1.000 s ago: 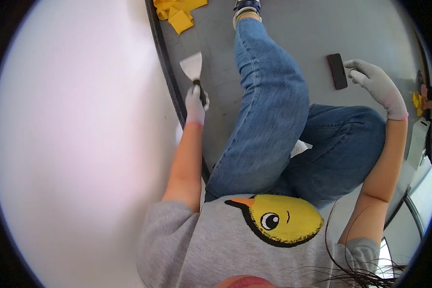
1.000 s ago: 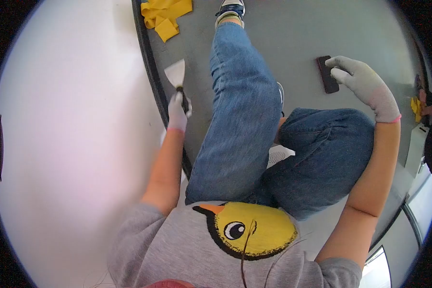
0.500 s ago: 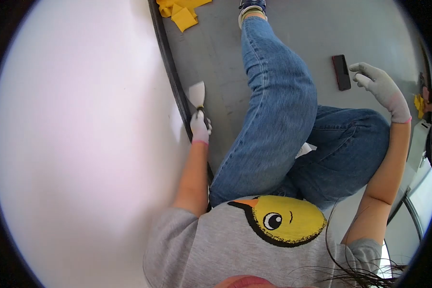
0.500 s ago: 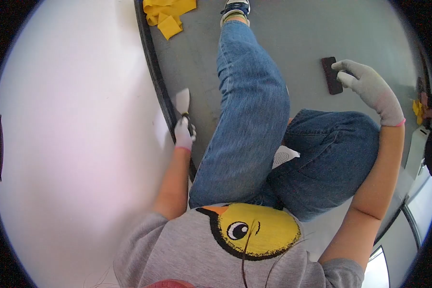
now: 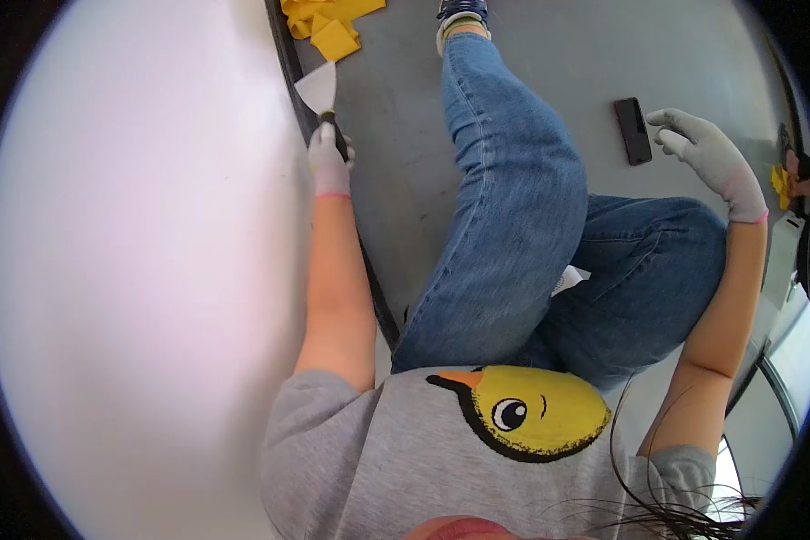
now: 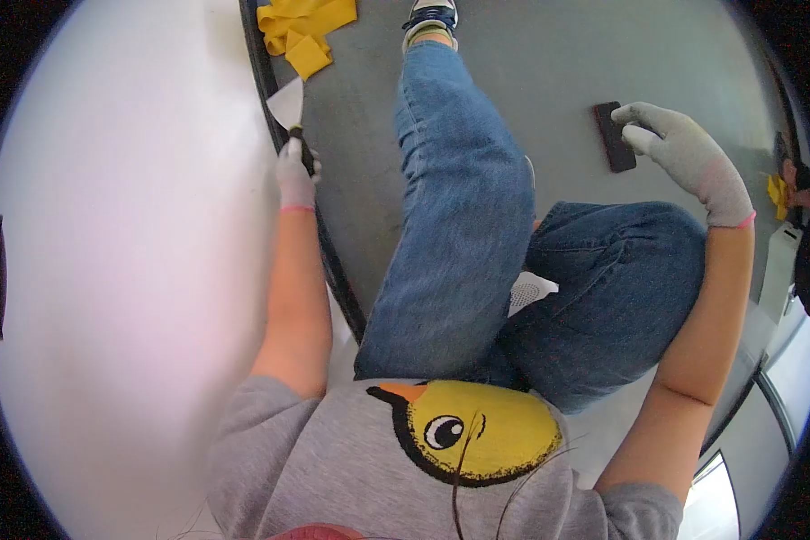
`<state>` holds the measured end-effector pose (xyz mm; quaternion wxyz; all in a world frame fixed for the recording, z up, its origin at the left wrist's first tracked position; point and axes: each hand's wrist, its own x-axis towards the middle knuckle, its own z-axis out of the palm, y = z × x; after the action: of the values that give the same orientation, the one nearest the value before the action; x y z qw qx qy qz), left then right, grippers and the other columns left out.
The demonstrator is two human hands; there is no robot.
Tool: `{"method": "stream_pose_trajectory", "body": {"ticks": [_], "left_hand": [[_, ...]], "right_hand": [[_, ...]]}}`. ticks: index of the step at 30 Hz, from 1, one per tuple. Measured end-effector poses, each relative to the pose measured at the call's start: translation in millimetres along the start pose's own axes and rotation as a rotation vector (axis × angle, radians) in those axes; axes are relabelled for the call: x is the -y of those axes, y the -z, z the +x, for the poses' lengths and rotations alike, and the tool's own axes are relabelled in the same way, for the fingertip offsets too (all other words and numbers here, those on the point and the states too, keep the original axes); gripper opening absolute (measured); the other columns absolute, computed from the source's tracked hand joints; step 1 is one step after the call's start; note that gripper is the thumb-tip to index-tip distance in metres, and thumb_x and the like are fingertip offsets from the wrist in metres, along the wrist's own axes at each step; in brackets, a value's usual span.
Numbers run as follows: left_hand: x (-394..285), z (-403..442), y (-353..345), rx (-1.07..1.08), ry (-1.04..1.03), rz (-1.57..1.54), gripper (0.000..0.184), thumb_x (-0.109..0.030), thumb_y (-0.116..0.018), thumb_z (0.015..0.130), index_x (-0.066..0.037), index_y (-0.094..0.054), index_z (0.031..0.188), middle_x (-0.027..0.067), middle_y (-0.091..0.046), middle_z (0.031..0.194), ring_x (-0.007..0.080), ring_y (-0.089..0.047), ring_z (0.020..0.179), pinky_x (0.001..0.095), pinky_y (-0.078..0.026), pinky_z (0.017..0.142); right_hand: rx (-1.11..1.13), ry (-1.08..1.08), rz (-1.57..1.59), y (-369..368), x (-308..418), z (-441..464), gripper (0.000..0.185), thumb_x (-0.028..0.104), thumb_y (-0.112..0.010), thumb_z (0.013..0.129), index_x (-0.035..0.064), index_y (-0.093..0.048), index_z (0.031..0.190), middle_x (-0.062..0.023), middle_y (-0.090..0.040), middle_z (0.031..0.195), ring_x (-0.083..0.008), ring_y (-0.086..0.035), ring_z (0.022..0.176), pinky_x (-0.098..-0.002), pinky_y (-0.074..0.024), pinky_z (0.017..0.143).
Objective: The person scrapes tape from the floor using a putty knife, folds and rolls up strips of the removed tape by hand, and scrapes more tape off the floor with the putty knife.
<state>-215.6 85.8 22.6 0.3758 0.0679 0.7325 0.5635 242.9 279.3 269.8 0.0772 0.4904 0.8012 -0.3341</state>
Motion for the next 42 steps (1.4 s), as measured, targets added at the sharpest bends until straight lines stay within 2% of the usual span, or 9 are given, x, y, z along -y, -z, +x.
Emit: {"method": "stream_pose_trajectory", "body": {"ticks": [9,15,16,18,26,30,33,37,42], "left_hand": [[183.8,-170.7,48.7,0.015,0.311,-0.045,0.026,-0.033,-0.047,0.095,-0.013,-0.05,0.11,0.0018,-0.051,0.066,0.0106,-0.046,0.044,0.0235,-0.035,0.035],[220.0,-189.5,57.1,0.109,-0.05,0.385,0.026,-0.033,-0.047,0.095,-0.012,-0.048,0.11,0.0045,-0.051,0.066,0.014,-0.046,0.043,0.0284,-0.034,0.034],[220.3,-171.3,54.1,0.105,0.097,0.271,0.026,-0.034,-0.047,0.095,-0.012,-0.047,0.108,0.0046,-0.05,0.065,0.0142,-0.046,0.042,0.0282,-0.034,0.034],[177.6,-145.0,32.4,0.042,0.389,0.04,0.026,-0.036,-0.046,0.096,-0.012,-0.047,0.105,0.0048,-0.049,0.063,0.0146,-0.045,0.04,0.0276,-0.035,0.033],[34.8,48.1,-6.7,0.115,0.326,0.229,0.029,-0.032,-0.05,0.093,-0.004,-0.049,0.1,0.01,-0.055,0.068,0.0209,-0.051,0.045,0.036,-0.038,0.037],[1.0,40.1,-32.4,0.048,0.162,0.209,0.03,-0.031,-0.05,0.093,-0.003,-0.047,0.102,0.0103,-0.056,0.07,0.0209,-0.051,0.045,0.0345,-0.039,0.037],[40.4,16.4,-33.7,0.167,-0.007,0.186,0.025,-0.027,-0.048,0.095,-0.004,-0.046,0.101,0.0098,-0.055,0.07,0.0189,-0.051,0.045,0.0301,-0.039,0.035],[122.0,-81.6,-17.5,0.322,0.15,-0.01,0.016,-0.024,-0.045,0.098,-0.007,-0.045,0.099,0.0053,-0.052,0.069,0.0146,-0.052,0.047,0.027,-0.038,0.036],[234.3,-171.1,19.3,0.361,0.058,0.401,0.022,-0.024,-0.046,0.092,-0.005,-0.048,0.103,0.0091,-0.059,0.081,0.0183,-0.059,0.064,0.0313,-0.046,0.055]], "right_hand": [[0.029,-0.039,0.017,-5.4,0.5,-14.7,0.036,0.018,-0.05,0.089,0.0004,-0.057,0.119,-0.009,-0.064,0.097,-0.0152,-0.059,0.084,-0.0294,-0.0471,0.083],[0.026,-0.042,0.026,-6.1,1.0,-18.4,0.036,0.018,-0.05,0.089,0.0003,-0.058,0.119,-0.0091,-0.064,0.096,-0.0155,-0.059,0.085,-0.0292,-0.0468,0.084],[0.023,-0.055,0.013,-5.9,1.6,-17.7,0.036,0.018,-0.049,0.09,0.0002,-0.057,0.119,-0.0092,-0.063,0.096,-0.0156,-0.059,0.085,-0.0292,-0.0468,0.084],[0.018,-0.02,0.038,-8.3,-7.3,-13.1,0.036,0.019,-0.049,0.09,0.0001,-0.057,0.12,-0.0095,-0.063,0.096,-0.0158,-0.059,0.086,-0.0291,-0.0467,0.084],[0.027,-0.009,0.044,-12.0,-18.3,-10.0,0.039,0.022,-0.05,0.088,-0.0002,-0.058,0.119,-0.0102,-0.064,0.096,-0.0165,-0.06,0.085,-0.0296,-0.0467,0.085],[0.007,-0.01,0.043,-15.4,-22.6,-10.1,0.038,0.022,-0.051,0.088,0.0,-0.059,0.118,-0.0099,-0.064,0.095,-0.0161,-0.059,0.085,-0.0293,-0.0466,0.084],[-0.001,0.002,0.055,-16.0,-30.8,-5.0,0.038,0.021,-0.05,0.087,0.0,-0.059,0.118,-0.0095,-0.064,0.094,-0.0155,-0.059,0.083,-0.029,-0.0466,0.084],[0.003,0.015,0.041,-21.8,-37.7,-1.7,0.038,0.02,-0.05,0.087,0.0003,-0.059,0.118,-0.0093,-0.064,0.092,-0.0148,-0.058,0.081,-0.029,-0.0468,0.082],[0.016,-0.026,0.047,-28.8,-33.6,-4.0,0.038,0.02,-0.05,0.087,-0.0002,-0.059,0.118,-0.0097,-0.064,0.093,-0.0149,-0.058,0.08,-0.0293,-0.0469,0.082]]}}
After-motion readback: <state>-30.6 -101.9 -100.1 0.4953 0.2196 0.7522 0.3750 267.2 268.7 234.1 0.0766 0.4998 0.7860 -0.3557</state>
